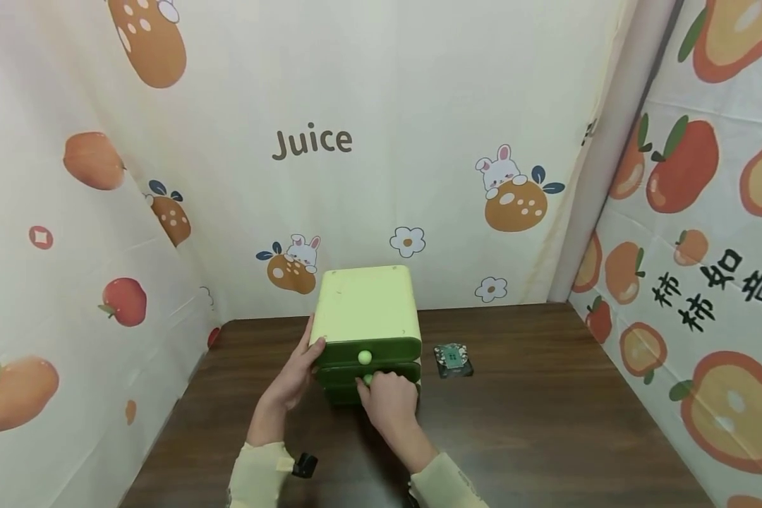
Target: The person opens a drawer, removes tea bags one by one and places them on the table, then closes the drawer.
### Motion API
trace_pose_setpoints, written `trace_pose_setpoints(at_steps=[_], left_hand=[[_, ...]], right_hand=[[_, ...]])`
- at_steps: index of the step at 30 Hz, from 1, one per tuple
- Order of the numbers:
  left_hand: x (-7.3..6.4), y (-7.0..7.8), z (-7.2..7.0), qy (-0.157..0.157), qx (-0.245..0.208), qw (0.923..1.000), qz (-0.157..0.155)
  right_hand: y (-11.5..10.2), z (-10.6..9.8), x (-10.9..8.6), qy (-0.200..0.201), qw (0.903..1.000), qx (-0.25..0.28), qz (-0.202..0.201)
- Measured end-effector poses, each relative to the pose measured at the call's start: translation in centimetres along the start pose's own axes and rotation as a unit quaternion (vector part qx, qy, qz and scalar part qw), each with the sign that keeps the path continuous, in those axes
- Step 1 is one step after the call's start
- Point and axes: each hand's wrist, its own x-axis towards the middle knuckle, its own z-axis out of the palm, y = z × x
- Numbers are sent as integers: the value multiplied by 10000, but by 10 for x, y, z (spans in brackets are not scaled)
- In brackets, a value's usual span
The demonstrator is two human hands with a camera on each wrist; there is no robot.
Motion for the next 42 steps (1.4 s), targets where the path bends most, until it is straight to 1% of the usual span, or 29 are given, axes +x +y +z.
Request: trace_pose_setpoints(at_steps=[3,5,11,17,20,24,29,35,38,41,42], left_hand=[[-1,-2,1,7,-26,10000,24],[-1,-2,2,11,-48,10000,22],[0,-1,-1,14,-77,10000,-48],[1,5,-5,122,15,9999,-64],[0,6,-5,201,76,9998,-62],[-1,3,-3,154,102,9998,-77],[3,1,2,40,3,10000,-71],[-1,5,0,73,-87,9999,68],[-3,5,0,82,-43,9999,49],[-4,2,1,15,0,10000,-43],[-4,2,1,3,0,10000,-31]], right_hand=[[1,5,-4,273,9996,78,-1],[0,5,-7,321,9994,147,19],[-3,-4,-18,79,9996,261,83],[-8,-17,-27,151,9993,344,-64],[-10,-22,-33,-9,9995,315,-52],[-10,-27,-45,-225,9992,326,71],[-6,-32,-59,-205,9992,307,170],[-7,-34,-67,-234,9989,403,50],[-6,-33,-73,-289,9980,569,39],[-4,-31,-78,-451,9959,773,112],[-3,-30,-79,-524,9949,859,118]])
